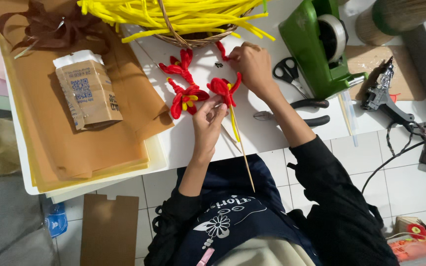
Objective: The person assembles a flower craft using red and yellow pipe cleaners and a wooden stick. They use a hot glue gun to attach red pipe cleaner petals to a yellow center, then wrap a red pipe cleaner around the base to secure the flower to the stick.
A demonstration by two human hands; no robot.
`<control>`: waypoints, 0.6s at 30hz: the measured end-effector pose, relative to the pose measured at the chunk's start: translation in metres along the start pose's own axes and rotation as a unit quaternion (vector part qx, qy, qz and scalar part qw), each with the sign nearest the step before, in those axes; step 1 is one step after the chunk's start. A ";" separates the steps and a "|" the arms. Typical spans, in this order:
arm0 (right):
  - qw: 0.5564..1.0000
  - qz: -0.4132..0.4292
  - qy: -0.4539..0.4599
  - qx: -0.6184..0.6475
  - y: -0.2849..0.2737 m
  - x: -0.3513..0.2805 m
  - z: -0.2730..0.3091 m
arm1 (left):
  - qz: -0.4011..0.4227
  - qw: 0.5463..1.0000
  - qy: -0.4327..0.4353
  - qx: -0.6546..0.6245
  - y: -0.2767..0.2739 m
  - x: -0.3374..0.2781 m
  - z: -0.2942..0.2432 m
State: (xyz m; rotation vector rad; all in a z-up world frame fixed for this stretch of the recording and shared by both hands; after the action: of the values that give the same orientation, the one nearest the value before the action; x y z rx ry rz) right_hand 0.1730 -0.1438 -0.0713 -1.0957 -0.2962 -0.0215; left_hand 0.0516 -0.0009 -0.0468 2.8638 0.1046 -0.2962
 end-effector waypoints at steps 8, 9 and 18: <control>0.977 -0.045 0.134 0.162 -0.111 -0.053 0.008 | 0.043 0.997 -0.029 0.060 0.014 0.010 -0.002; 0.949 -0.048 0.154 0.271 -0.127 -0.062 0.015 | 0.054 0.995 -0.030 0.080 0.016 0.009 -0.007; 0.793 -0.001 0.187 0.580 -0.158 -0.145 -0.005 | 0.114 0.876 0.237 0.404 0.031 -0.044 -0.059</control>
State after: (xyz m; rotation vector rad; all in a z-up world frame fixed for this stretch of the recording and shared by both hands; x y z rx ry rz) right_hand 0.0090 -0.2396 0.0287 0.1585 0.0801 -0.0496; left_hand 0.0228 -0.0171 0.0258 3.6526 -0.3535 0.5601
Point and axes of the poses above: each hand's wrist, its own x-axis towards the middle knuckle, its own y-axis out of the palm, z = x × y, the point moved 1 cm from there along x, towards the middle knuckle, and after that the axes turned 3 degrees about y, right-handed, at the moved point
